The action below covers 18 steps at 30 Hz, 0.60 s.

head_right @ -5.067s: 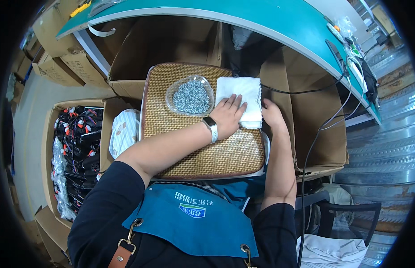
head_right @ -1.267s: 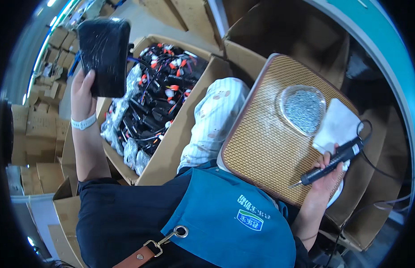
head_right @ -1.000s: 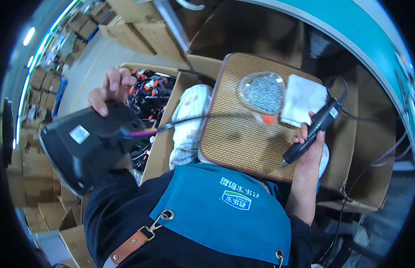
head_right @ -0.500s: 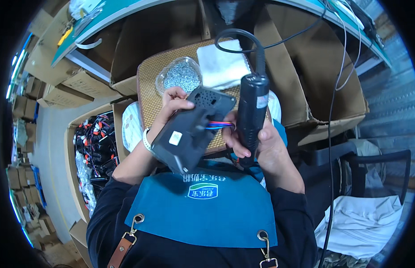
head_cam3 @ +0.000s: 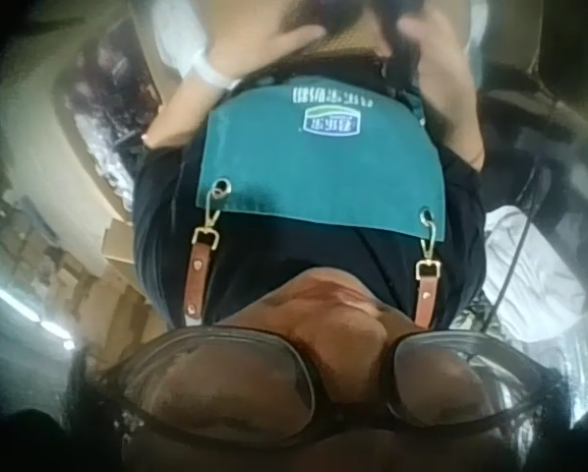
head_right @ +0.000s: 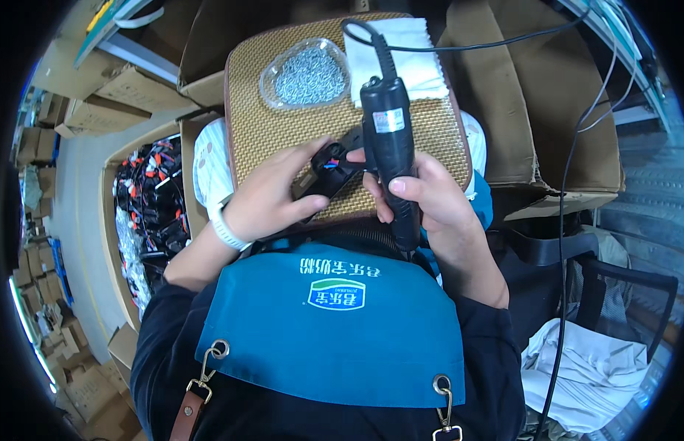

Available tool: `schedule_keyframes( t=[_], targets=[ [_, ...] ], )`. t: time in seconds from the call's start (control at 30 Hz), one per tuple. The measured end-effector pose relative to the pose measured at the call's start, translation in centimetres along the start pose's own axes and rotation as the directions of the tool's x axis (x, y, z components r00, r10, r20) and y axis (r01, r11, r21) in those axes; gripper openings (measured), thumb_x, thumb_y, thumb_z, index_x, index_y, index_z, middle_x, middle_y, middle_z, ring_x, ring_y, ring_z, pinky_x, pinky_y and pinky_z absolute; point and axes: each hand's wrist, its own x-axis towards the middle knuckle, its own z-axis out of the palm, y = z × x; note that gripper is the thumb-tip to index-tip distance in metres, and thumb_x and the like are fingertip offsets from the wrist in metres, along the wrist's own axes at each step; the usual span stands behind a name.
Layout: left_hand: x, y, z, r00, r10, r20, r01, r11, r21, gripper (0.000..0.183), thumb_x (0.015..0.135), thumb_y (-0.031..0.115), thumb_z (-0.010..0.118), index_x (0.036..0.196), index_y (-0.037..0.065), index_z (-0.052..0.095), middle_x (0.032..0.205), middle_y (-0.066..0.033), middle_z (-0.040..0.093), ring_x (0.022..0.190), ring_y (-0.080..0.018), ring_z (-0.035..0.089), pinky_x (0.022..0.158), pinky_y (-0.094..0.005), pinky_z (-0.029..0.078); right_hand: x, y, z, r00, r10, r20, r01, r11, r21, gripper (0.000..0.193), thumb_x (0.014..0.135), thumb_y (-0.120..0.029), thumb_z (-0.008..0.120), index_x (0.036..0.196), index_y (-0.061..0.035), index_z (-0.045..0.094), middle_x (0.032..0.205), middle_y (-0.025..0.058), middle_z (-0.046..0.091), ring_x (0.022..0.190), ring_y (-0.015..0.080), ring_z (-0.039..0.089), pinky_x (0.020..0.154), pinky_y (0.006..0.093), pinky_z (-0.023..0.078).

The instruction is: The person assembles a digital display device by installing a circuit board into a plastic casing, then securing the casing with screws using a power screwdriver.

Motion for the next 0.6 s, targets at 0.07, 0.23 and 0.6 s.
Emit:
schedule_keyframes(
  t=[0.07, 0.23, 0.6],
  targets=[
    [1.0, -0.1, 1.3, 0.993, -0.093, 0.067, 0.098, 0.993, -0.071, 0.066, 0.087, 0.03, 0.061, 0.142, 0.001, 0.038, 0.127, -0.023, 0.055, 0.116, -0.0378, 0.054, 0.101, -0.0403, 0.04, 0.1, 0.1, 0.0, 1.0, -0.007, 0.007, 0.007, 1.0, 0.023, 0.073, 0.076, -0.038, 0.072, 0.127, 0.0083, 0.05, 0.081, 0.0071, 0.056, 0.059, 0.0133, 0.058, 0.059, 0.0248, 0.049],
    [1.8, -2.3, 2.7, 0.993, -0.02, -0.12, 0.007, 0.994, -0.112, 0.048, 0.091, 0.015, 0.053, 0.137, 0.003, 0.046, 0.127, -0.022, 0.056, 0.114, -0.0359, 0.056, 0.099, -0.0407, 0.042, -0.5, 0.2, -0.3, 1.0, 0.003, 0.019, -0.004, 1.0, 0.031, 0.069, 0.078, -0.032, 0.071, 0.13, 0.0075, 0.049, 0.081, 0.0068, 0.056, 0.061, 0.0134, 0.058, 0.06, 0.0251, 0.049],
    [2.0, -2.3, 2.2, 0.951, -0.087, -0.298, 0.094, 0.996, 0.011, 0.029, 0.09, 0.022, 0.055, 0.108, 0.001, 0.063, 0.094, -0.0192, 0.066, 0.088, -0.037, 0.062, 0.08, -0.0425, 0.049, -1.7, 0.4, 0.9, 0.979, 0.201, -0.035, -0.203, 0.973, -0.107, 0.05, 0.078, -0.01, 0.073, 0.121, 0.0025, 0.051, 0.102, 0.0109, 0.063, 0.077, 0.0127, 0.061, 0.069, 0.0255, 0.053]
  ],
)
